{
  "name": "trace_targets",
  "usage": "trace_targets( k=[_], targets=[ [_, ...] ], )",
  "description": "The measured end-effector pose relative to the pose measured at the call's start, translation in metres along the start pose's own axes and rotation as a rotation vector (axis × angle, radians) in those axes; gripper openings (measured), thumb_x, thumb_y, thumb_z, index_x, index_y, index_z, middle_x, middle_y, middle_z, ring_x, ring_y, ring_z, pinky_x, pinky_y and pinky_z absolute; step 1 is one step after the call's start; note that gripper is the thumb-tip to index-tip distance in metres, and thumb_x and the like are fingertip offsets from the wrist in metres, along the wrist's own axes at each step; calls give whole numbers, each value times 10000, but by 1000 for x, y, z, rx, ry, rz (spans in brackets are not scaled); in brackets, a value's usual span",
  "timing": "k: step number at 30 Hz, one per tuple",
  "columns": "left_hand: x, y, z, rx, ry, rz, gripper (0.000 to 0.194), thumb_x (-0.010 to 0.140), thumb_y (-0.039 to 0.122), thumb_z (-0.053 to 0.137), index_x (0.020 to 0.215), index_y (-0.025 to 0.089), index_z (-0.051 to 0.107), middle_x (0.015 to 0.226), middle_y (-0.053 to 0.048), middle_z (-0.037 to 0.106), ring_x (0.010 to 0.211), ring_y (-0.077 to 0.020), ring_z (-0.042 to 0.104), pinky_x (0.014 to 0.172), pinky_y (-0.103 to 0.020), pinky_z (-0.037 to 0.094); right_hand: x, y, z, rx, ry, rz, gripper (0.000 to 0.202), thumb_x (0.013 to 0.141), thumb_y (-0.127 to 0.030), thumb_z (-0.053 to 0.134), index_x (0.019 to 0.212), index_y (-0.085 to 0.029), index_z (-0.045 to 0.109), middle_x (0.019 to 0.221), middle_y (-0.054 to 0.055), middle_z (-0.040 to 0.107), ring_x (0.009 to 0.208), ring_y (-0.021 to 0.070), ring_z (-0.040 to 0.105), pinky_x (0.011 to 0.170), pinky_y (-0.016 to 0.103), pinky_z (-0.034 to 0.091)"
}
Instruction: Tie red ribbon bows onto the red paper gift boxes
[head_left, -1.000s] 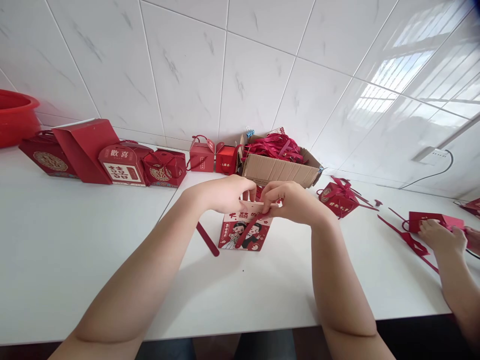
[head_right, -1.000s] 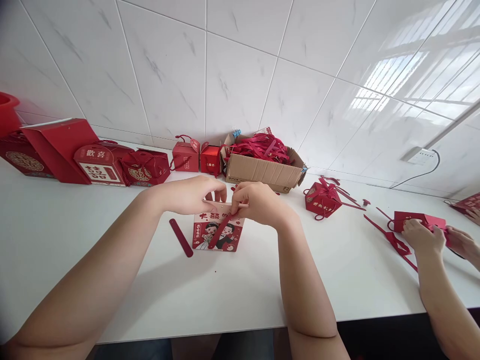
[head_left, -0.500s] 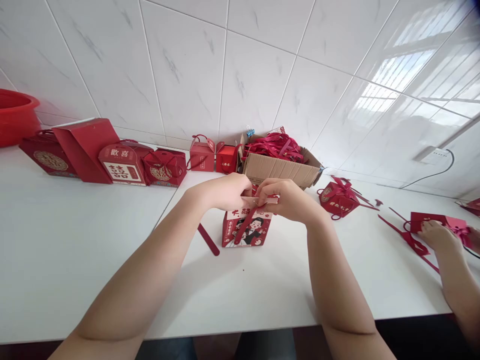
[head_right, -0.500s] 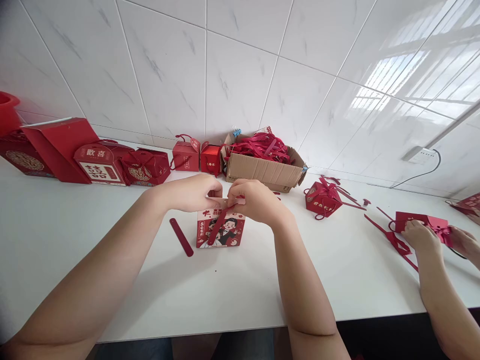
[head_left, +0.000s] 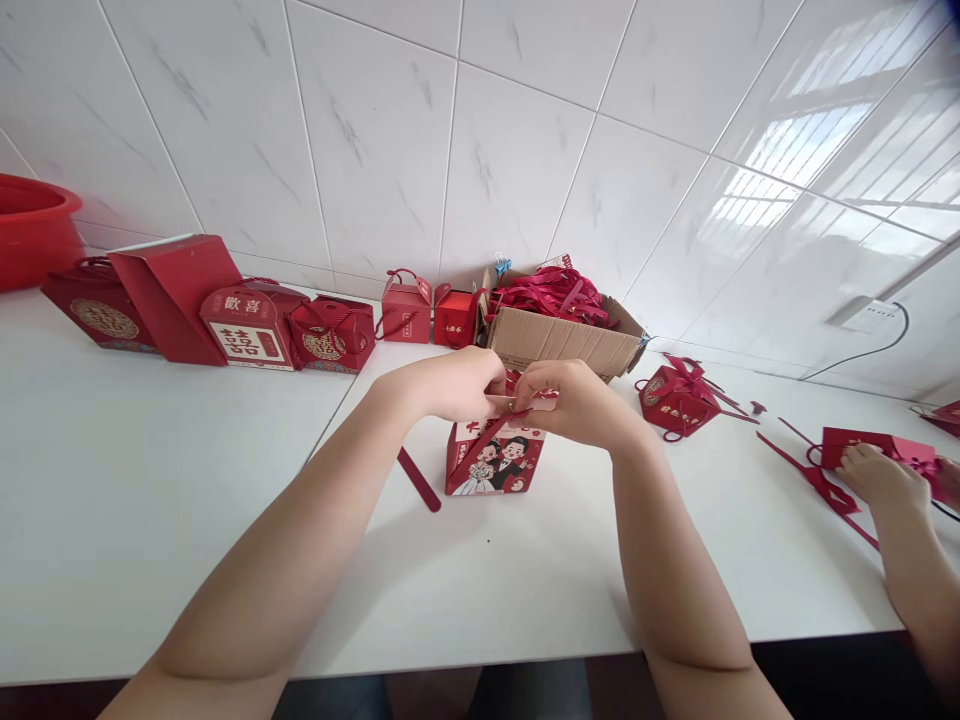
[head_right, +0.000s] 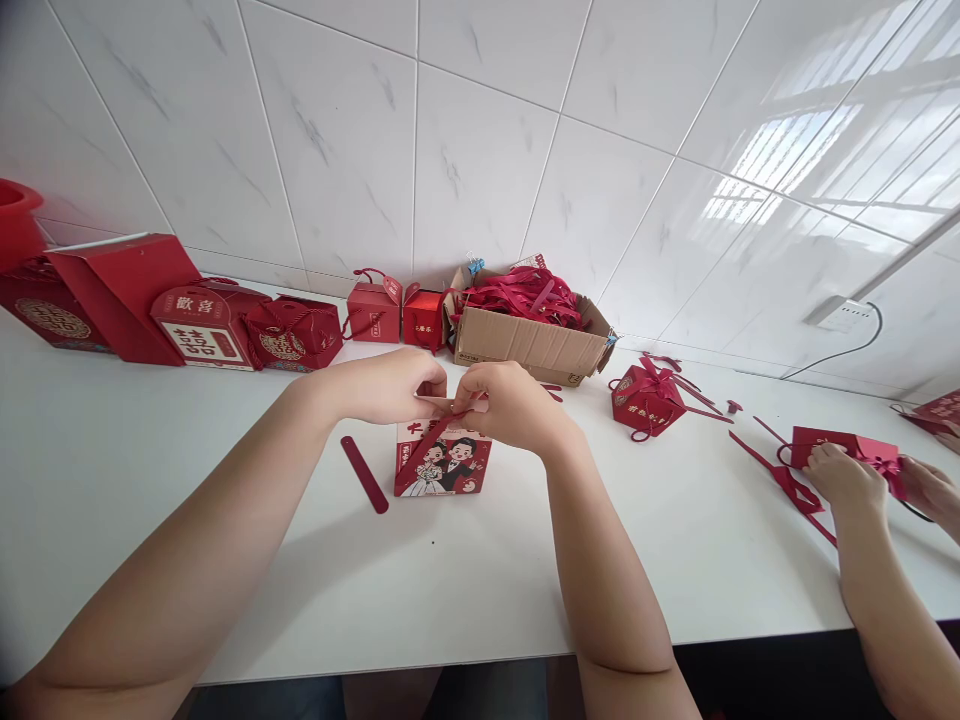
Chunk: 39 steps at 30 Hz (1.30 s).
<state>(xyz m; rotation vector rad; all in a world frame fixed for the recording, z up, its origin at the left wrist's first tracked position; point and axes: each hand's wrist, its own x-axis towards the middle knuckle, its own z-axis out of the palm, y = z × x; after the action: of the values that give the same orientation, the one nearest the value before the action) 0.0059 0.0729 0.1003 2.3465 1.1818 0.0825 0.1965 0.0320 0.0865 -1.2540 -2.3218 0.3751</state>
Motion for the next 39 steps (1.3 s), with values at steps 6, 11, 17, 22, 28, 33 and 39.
trace_targets(
  k=[6, 11, 17, 22, 28, 33, 39],
  targets=[
    [1, 1, 1, 14, 2, 18, 246, 730, 419, 572, 623, 208, 503, 595, -16, 532, 475, -127, 373, 466, -290, 210, 0, -5, 0, -9, 20, 44, 79, 704, -147, 710, 677, -188, 647, 769, -2, 678, 724, 142, 598, 630, 249, 420],
    [-1, 0, -1, 56, 7, 60, 197, 699, 349, 580, 624, 209, 463, 592, 1, 485, 490, -128, 362, 478, -292, 218, 3, -3, 4, 116, 25, 137, 205, 684, -217, 721, 822, -203, 570, 794, -16, 672, 714, 140, 599, 594, 239, 424],
    [-12, 4, -8, 142, -37, 63, 288, 654, 437, 652, 736, 215, 488, 793, -25, 576, 617, -161, 505, 503, -269, 283, 9, 4, 7, 118, -20, 225, 247, 728, -367, 673, 628, -187, 536, 578, -37, 522, 532, 98, 433, 481, 234, 304],
    [-4, 12, 1, 149, 15, -33, 336, 686, 488, 653, 780, 207, 495, 768, -44, 575, 546, -148, 477, 477, -274, 282, 11, 11, 9, 121, 35, 226, 299, 712, -388, 674, 596, -186, 486, 564, -51, 444, 545, 90, 361, 488, 231, 273],
    [-5, 6, -2, 146, 73, 21, 242, 705, 288, 632, 937, 234, 593, 829, -49, 631, 633, -176, 575, 532, -272, 325, 10, 12, 6, 211, -24, 204, 283, 700, -403, 679, 638, -179, 518, 604, -45, 464, 584, 95, 375, 519, 228, 299],
    [-13, 8, -9, 72, 121, 63, 427, 724, 259, 590, 1146, 250, 526, 999, -55, 675, 713, -173, 619, 560, -249, 387, 8, 10, 2, 196, -51, 215, 277, 702, -340, 662, 603, -182, 458, 559, -66, 403, 534, 77, 329, 494, 225, 266],
    [-18, 1, -18, 42, 248, 85, 356, 776, 382, 579, 1101, 237, 566, 1040, -49, 689, 845, -192, 639, 631, -251, 436, 8, 18, 1, 157, -45, 152, 296, 716, -351, 647, 603, -185, 430, 579, -59, 397, 535, 76, 330, 486, 220, 262]
  ],
)
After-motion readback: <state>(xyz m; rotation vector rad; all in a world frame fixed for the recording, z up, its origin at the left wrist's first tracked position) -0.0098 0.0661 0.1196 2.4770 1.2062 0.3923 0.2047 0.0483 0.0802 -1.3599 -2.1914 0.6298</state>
